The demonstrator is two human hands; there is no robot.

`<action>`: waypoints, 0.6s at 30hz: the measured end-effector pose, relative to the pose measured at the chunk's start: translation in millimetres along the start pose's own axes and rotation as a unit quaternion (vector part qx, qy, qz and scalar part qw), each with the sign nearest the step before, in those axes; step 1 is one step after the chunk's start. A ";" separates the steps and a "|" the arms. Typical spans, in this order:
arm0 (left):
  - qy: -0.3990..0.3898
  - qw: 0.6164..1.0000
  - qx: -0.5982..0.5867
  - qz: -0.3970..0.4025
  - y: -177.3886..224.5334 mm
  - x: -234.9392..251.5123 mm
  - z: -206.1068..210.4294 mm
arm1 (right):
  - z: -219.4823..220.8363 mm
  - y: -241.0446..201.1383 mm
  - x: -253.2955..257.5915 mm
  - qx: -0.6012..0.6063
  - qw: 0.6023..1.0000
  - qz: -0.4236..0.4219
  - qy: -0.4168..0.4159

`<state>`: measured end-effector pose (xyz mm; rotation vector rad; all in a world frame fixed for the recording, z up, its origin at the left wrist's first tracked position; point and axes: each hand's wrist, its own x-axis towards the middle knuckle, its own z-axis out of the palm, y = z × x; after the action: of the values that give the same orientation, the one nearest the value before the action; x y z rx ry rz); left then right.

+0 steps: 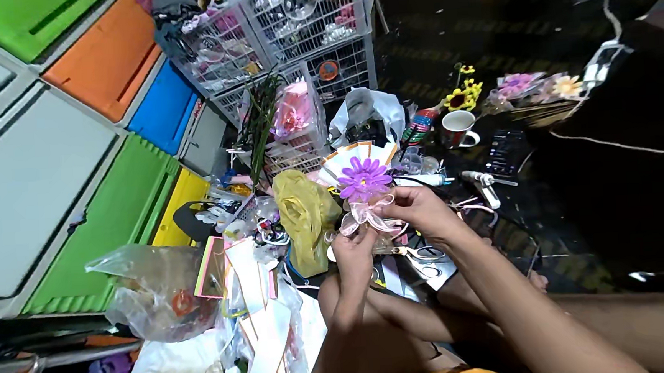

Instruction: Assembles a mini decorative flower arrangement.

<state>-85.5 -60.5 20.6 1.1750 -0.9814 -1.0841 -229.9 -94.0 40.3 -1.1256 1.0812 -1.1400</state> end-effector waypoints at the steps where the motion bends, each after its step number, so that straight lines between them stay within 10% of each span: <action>1: -0.016 1.000 0.014 -0.007 2.6 -0.9 -3.5 | 0.4 0.4 -1.7 -0.013 1.000 -0.007 0.005; 7: -0.078 0.983 0.144 -0.080 19.4 -50.3 -68.2 | 11.1 31.6 -35.9 -0.012 0.994 0.074 -0.076; 12: 0.080 0.947 0.308 -0.047 -22.1 -131.7 -112.9 | 45.4 96.3 -90.9 0.014 0.959 0.216 -0.184; 18: 0.021 0.920 0.390 0.004 -85.0 -165.9 -132.6 | 65.0 153.6 -115.2 -0.090 0.931 0.266 -0.234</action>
<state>-2.3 124.0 -86.0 1.8152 -1.4455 -0.6482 -160.8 37.5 -97.6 -1.0784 1.0305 -0.3246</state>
